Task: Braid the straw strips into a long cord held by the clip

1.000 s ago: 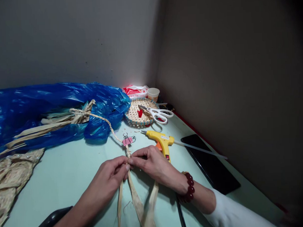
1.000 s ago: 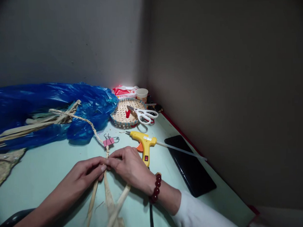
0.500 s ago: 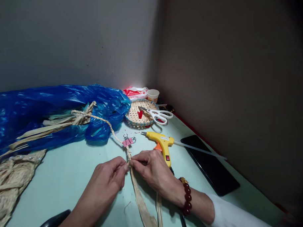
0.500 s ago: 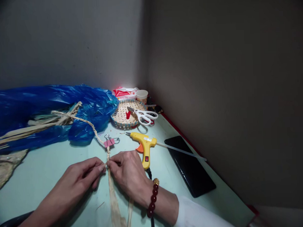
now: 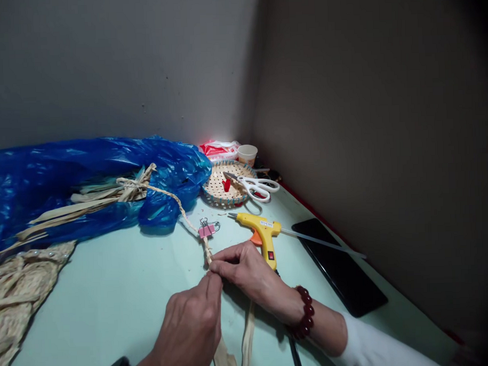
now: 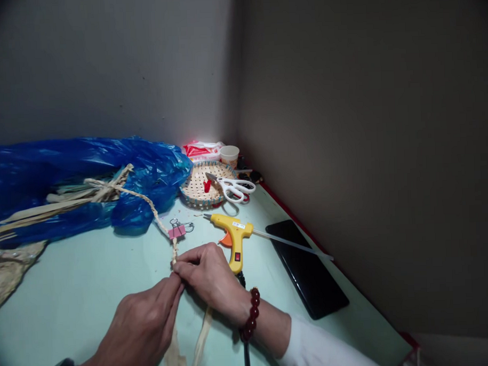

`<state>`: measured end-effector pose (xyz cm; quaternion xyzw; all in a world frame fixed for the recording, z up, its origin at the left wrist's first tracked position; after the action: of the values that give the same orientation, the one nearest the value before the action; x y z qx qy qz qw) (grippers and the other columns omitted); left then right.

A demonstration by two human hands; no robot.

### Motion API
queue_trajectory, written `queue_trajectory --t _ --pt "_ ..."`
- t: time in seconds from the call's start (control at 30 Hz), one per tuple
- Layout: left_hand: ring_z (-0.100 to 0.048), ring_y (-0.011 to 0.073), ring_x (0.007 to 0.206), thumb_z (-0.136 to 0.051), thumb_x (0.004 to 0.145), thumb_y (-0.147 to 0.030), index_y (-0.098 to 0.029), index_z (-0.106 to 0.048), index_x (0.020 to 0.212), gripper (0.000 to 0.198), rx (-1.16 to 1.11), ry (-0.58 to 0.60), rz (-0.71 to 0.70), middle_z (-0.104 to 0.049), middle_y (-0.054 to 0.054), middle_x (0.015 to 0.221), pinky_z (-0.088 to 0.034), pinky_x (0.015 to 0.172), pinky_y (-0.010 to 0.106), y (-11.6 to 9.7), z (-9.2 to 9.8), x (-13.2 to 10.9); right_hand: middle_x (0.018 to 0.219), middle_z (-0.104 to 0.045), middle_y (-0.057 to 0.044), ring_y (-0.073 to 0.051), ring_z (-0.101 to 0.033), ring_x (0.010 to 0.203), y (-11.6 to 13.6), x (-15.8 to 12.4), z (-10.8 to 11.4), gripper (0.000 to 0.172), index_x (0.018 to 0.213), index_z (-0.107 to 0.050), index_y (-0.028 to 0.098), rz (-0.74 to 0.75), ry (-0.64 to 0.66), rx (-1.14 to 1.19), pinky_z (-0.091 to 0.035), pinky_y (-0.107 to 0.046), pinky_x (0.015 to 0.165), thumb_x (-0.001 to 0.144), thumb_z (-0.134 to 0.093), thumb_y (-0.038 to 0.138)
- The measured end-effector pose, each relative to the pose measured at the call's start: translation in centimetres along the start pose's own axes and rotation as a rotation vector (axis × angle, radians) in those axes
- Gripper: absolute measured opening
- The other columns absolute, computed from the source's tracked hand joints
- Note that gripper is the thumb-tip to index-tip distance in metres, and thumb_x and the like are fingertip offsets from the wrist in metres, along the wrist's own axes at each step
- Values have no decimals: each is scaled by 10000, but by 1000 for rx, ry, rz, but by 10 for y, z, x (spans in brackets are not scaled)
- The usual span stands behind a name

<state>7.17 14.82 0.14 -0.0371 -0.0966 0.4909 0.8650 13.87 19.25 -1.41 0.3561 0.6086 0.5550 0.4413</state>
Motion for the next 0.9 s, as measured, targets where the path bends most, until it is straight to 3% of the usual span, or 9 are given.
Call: queue_trajectory --t 0.1,0.17,0.23,0.33,0.43,0.53,0.8,0.9 --pt "-669 244 649 -361 934 -287 -195 -638 785 328 -148 101 102 -676 69 730 -456 594 350 14 5 5 569 -479 27 -85 -361 545 -1 -2 3 192 600 -591 124 -39 -26 51 -276 -223 528 774 -590 205" --pt "-624 225 683 -381 931 -387 -204 -603 709 363 -279 61 263 -633 51 728 -434 655 350 36 16 9 572 -526 19 -83 -371 539 0 -3 7 182 652 -664 115 -56 -45 58 -283 -220 530 786 -606 225" --pt "-585 206 703 -413 911 -425 -202 -585 768 316 -509 14 402 -613 36 760 -421 688 337 57 19 12 537 -522 26 -79 -350 518 -1 -5 9 203 668 -699 118 -73 -51 59 -275 -215 518 803 -607 237" --pt "-514 150 589 -494 858 -433 -194 -569 871 251 -1015 192 472 -587 -11 706 -408 614 284 59 -8 15 561 -579 11 -90 -428 541 1 -5 7 243 669 -709 125 -36 -16 59 -349 -217 574 838 -556 209" --pt "-453 117 563 -562 809 -412 -179 -559 815 233 -1242 282 514 -561 -29 693 -362 569 249 51 -23 15 667 -661 -15 -120 -543 644 6 -5 5 270 703 -709 134 46 10 -57 -404 -230 663 863 -498 183" --pt "-422 122 607 -581 772 -382 -170 -552 776 214 -1202 261 555 -517 -35 678 -314 563 239 51 -24 14 714 -686 -20 -125 -567 668 9 -7 6 263 739 -707 144 89 -30 -272 -389 -223 636 873 -482 169" --pt "-407 151 610 -497 808 -408 -182 -524 653 275 -831 182 526 -456 -32 613 -293 561 266 61 -15 9 703 -660 -46 -122 -530 603 25 -19 1 216 808 -684 130 162 -112 -798 -324 -237 581 900 -498 191" --pt "-391 142 601 -527 795 -408 -184 -515 626 281 -888 160 515 -427 -44 598 -296 553 254 60 -14 11 721 -654 -47 -123 -531 613 27 -19 -1 205 806 -663 134 225 -126 -888 -313 -239 585 900 -491 192"
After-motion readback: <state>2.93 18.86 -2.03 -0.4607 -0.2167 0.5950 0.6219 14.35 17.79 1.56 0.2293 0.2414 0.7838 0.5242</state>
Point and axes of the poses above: each hand's wrist, its own x-axis towards the middle knuckle, its own z-axis out of the back of the hand, y = z × x, the point moved 9 cm from there along x, towards the middle knuckle
